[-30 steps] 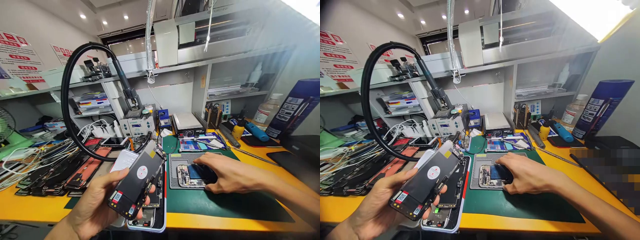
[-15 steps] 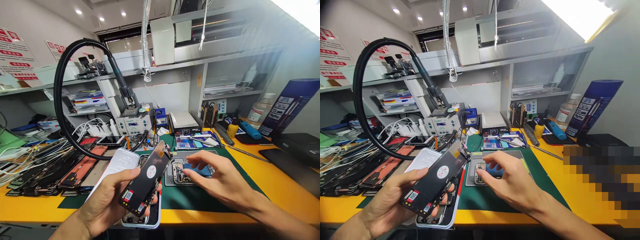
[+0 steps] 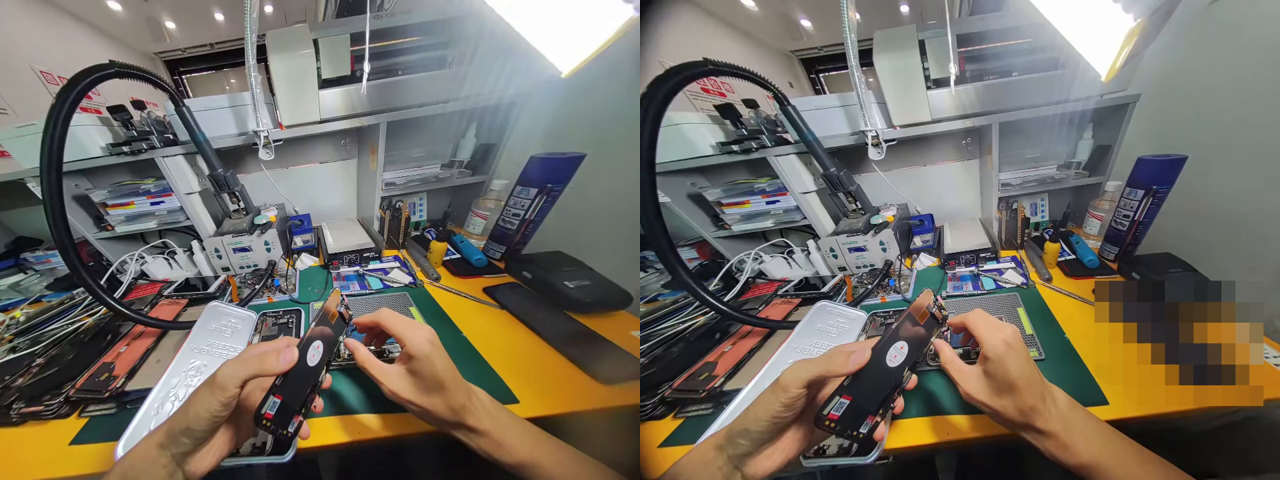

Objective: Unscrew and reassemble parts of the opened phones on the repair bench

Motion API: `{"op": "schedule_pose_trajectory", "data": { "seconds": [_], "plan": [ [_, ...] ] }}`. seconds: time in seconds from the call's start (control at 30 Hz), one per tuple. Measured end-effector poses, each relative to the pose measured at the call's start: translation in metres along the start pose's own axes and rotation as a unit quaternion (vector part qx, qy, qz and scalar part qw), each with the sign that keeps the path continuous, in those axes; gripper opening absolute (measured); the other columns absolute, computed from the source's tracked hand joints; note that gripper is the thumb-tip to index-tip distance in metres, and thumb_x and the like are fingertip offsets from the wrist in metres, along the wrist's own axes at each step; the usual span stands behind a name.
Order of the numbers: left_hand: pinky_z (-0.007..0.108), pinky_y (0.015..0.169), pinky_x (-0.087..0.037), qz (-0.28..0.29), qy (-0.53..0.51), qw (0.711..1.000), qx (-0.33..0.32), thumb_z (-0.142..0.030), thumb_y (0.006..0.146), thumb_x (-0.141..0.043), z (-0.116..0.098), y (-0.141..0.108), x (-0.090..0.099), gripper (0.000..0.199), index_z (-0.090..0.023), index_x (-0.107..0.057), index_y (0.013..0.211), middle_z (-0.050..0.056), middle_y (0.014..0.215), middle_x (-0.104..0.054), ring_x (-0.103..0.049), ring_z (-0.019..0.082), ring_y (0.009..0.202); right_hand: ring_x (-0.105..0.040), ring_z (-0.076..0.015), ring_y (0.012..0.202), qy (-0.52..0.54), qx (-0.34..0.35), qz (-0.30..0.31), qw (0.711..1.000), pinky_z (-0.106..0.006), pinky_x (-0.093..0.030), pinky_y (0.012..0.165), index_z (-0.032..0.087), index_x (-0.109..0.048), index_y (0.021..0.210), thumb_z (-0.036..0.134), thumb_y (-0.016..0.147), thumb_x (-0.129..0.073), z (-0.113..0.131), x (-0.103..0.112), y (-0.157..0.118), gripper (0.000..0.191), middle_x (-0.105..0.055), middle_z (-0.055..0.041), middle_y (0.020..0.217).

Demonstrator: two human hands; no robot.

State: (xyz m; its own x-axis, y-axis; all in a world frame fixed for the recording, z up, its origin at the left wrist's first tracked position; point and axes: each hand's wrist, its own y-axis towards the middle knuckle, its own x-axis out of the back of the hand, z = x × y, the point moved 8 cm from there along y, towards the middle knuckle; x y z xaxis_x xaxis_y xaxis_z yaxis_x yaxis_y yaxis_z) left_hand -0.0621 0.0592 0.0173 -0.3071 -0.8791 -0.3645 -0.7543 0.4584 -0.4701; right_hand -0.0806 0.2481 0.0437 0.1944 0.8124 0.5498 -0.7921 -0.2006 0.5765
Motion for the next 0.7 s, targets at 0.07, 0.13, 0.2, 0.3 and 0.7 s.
{"op": "schedule_pose_trajectory", "data": {
  "seconds": [0.07,0.13,0.2,0.3,0.7],
  "plan": [
    [0.034,0.072,-0.057,0.008,0.005,1.0,-0.005,-0.041,0.082,-0.072,-0.001,0.001,-0.004,0.039,-0.013,-0.072,0.11,0.018,0.104,-0.075,-0.07,0.027,0.089,-0.067,-0.017,0.07,0.004,-0.011,-0.005,1.0,-0.029,-0.052,0.062,0.021,-0.068,0.098,0.03,0.089,-0.069,-0.002,0.002,-0.001,0.013,-0.072,-0.0011,0.083],
    [0.033,0.071,-0.057,0.007,0.009,1.0,-0.012,-0.04,0.084,-0.071,-0.002,0.0,-0.006,0.035,-0.013,-0.072,0.107,0.016,0.099,-0.076,-0.07,0.025,0.086,-0.067,-0.0173,0.071,0.009,-0.018,-0.001,1.0,-0.03,-0.052,0.063,0.02,-0.069,0.096,0.029,0.091,-0.067,-0.003,0.002,-0.002,0.01,-0.073,-0.0021,0.083],
    [0.033,0.071,-0.057,0.001,0.011,1.0,-0.013,-0.039,0.084,-0.071,-0.001,-0.001,-0.005,0.034,-0.014,-0.073,0.107,0.016,0.098,-0.076,-0.071,0.025,0.086,-0.069,-0.0179,0.073,0.016,-0.024,0.012,1.0,-0.03,-0.053,0.065,0.02,-0.069,0.097,0.027,0.092,-0.065,-0.003,0.001,-0.002,0.011,-0.074,-0.0032,0.086],
    [0.032,0.072,-0.057,-0.004,0.004,1.0,-0.003,-0.037,0.084,-0.072,0.002,-0.003,-0.003,0.032,-0.015,-0.073,0.108,0.015,0.098,-0.077,-0.072,0.024,0.086,-0.07,-0.0189,0.076,0.028,-0.04,0.028,0.998,-0.032,-0.055,0.069,0.019,-0.07,0.102,0.026,0.091,-0.064,-0.004,0.001,-0.002,0.014,-0.075,-0.0045,0.089],
    [0.038,0.078,-0.056,-0.024,-0.028,0.999,0.032,-0.043,0.082,-0.073,0.008,-0.004,0.007,0.048,-0.011,-0.071,0.118,0.022,0.113,-0.073,-0.07,0.03,0.095,-0.068,-0.0176,0.076,0.141,-0.151,0.058,0.977,-0.029,-0.052,0.066,0.022,-0.072,0.099,0.028,0.09,-0.065,-0.018,-0.006,-0.007,0.012,-0.074,-0.0014,0.087]
  ]
}}
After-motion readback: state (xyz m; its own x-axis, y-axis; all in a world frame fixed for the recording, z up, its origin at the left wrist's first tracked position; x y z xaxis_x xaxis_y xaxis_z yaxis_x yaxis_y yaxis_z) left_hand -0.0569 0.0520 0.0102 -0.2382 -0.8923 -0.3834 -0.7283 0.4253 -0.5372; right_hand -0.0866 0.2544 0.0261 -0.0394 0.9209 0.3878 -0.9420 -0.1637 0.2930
